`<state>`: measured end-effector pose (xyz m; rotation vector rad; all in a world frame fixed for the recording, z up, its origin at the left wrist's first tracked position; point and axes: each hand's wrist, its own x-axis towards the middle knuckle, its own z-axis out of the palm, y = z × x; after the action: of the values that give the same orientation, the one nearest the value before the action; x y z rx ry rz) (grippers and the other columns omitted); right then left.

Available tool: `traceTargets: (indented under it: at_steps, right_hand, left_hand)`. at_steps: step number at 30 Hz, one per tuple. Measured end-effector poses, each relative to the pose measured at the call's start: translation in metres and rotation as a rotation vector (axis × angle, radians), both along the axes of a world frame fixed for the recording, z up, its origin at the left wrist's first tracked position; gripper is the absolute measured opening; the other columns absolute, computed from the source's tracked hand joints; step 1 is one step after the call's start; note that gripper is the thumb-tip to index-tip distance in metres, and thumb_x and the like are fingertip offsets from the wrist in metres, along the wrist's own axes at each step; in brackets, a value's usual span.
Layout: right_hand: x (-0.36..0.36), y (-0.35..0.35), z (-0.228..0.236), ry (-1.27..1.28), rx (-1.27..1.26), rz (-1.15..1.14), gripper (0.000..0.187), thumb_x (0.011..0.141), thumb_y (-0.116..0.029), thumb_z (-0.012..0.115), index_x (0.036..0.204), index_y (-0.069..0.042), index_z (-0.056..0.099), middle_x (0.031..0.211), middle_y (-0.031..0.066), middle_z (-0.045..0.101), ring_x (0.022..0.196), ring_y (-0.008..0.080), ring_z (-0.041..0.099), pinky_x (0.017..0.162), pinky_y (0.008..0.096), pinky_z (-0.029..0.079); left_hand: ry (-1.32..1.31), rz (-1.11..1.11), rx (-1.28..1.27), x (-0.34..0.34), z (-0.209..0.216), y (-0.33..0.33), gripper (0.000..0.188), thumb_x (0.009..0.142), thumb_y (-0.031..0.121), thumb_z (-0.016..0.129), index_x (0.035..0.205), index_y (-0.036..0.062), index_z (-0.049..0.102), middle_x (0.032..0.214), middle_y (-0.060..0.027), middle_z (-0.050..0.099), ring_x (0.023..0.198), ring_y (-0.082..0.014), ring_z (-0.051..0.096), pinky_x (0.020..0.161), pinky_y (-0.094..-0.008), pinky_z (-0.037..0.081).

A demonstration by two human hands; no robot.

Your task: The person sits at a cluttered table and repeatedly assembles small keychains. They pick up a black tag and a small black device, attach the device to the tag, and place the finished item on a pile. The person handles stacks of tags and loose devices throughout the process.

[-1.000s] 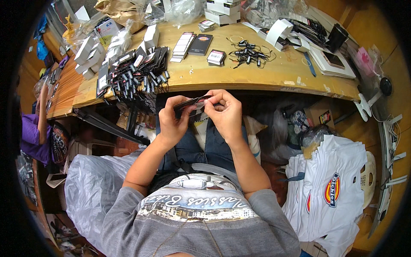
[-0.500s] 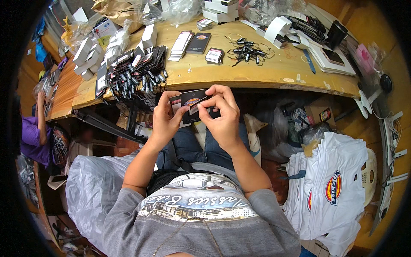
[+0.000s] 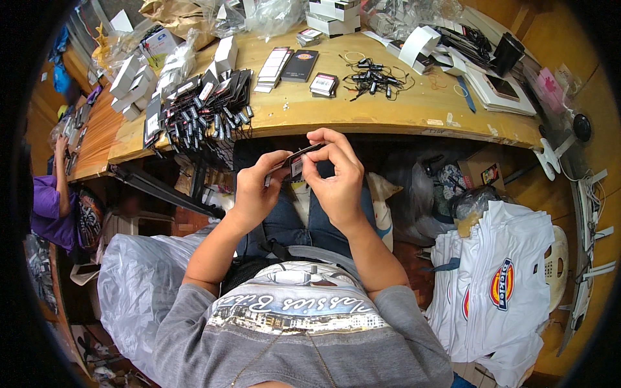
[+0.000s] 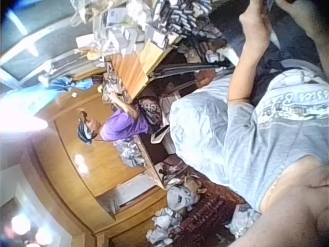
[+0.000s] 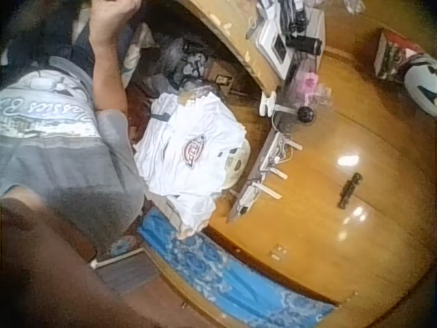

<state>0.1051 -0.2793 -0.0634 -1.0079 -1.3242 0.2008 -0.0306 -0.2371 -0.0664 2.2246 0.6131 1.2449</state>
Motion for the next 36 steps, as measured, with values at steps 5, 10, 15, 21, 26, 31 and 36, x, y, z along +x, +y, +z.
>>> traceTargets:
  at_steps: [5,10,15,21,26,31,36]
  right_hand:
    - [0.004,0.003,-0.007,0.004,-0.026,0.039,0.012,0.062,0.008,0.058,0.069,0.001,0.052,0.091,0.0122,0.053,0.078,0.017,0.052,0.072,0.0249,0.04]
    - [-0.005,-0.003,0.002,-0.224,0.14,-0.193,0.017,0.056,0.002,0.064,0.068,-0.003,0.054,0.087,0.0104,0.048,0.08,0.0227,0.048,0.069,0.0297,0.039]
    - [-0.008,-0.006,0.001,-0.308,0.173,-0.283,0.02,0.052,-0.002,0.067,0.068,-0.006,0.055,0.082,0.008,0.044,0.077,0.0225,0.044,0.067,0.031,0.036]
    - [-0.008,-0.009,0.001,-0.322,0.193,-0.338,0.02,0.053,-0.001,0.066,0.068,-0.007,0.054,0.078,0.0064,0.045,0.075,0.0216,0.043,0.066,0.0312,0.034]
    - [-0.011,-0.006,0.001,-0.325,0.223,-0.339,0.02,0.053,0.001,0.064,0.067,-0.006,0.051,0.073,0.0053,0.047,0.071,0.0203,0.044,0.065,0.0301,0.033]
    - [-0.014,-0.007,-0.004,-0.172,0.169,-0.26,0.021,0.053,0.002,0.063,0.067,-0.006,0.049,0.073,0.0061,0.048,0.068,0.0197,0.045,0.065,0.03,0.033]
    - [-0.013,-0.004,-0.004,-0.194,0.193,-0.196,0.021,0.055,0.003,0.062,0.067,-0.005,0.047,0.075,0.0068,0.048,0.069,0.0203,0.045,0.065,0.0298,0.034]
  left_hand:
    - [-0.044,-0.118,-0.013,-0.002,0.008,0.009,0.035,0.066,-0.014,0.044,0.098,0.0006,0.049,0.087,-0.0168,0.053,0.075,-0.0268,0.056,0.064,-0.026,0.044]
    - [-0.358,-0.067,-0.408,-0.001,0.011,0.006,0.017,0.073,-0.01,0.048,0.087,-0.0046,0.055,0.085,-0.0068,0.052,0.077,-0.0098,0.052,0.066,-0.0194,0.042]
    - [-0.39,-0.091,-0.373,-0.001,0.012,-0.001,0.016,0.071,-0.01,0.051,0.086,-0.0046,0.056,0.083,-0.0077,0.056,0.074,-0.0099,0.054,0.065,-0.0198,0.044]
    - [-0.314,-0.087,-0.25,-0.001,0.017,-0.004,0.016,0.067,-0.011,0.053,0.082,-0.004,0.056,0.081,-0.0099,0.058,0.071,-0.0128,0.056,0.062,-0.0215,0.045]
    - [-0.27,-0.056,0.05,0.0,0.014,-0.003,0.02,0.063,-0.012,0.055,0.081,-0.0025,0.057,0.078,-0.0131,0.058,0.069,-0.0199,0.058,0.059,-0.0232,0.046]
    - [-0.219,-0.01,0.209,0.0,0.016,-0.007,0.024,0.062,-0.013,0.054,0.082,-0.0014,0.057,0.079,-0.013,0.058,0.068,-0.0219,0.058,0.056,-0.0251,0.047]
    - [-0.184,0.007,0.231,-0.003,0.017,-0.007,0.025,0.06,-0.014,0.054,0.082,-0.0012,0.057,0.078,-0.0129,0.058,0.066,-0.0221,0.058,0.056,-0.0251,0.047]
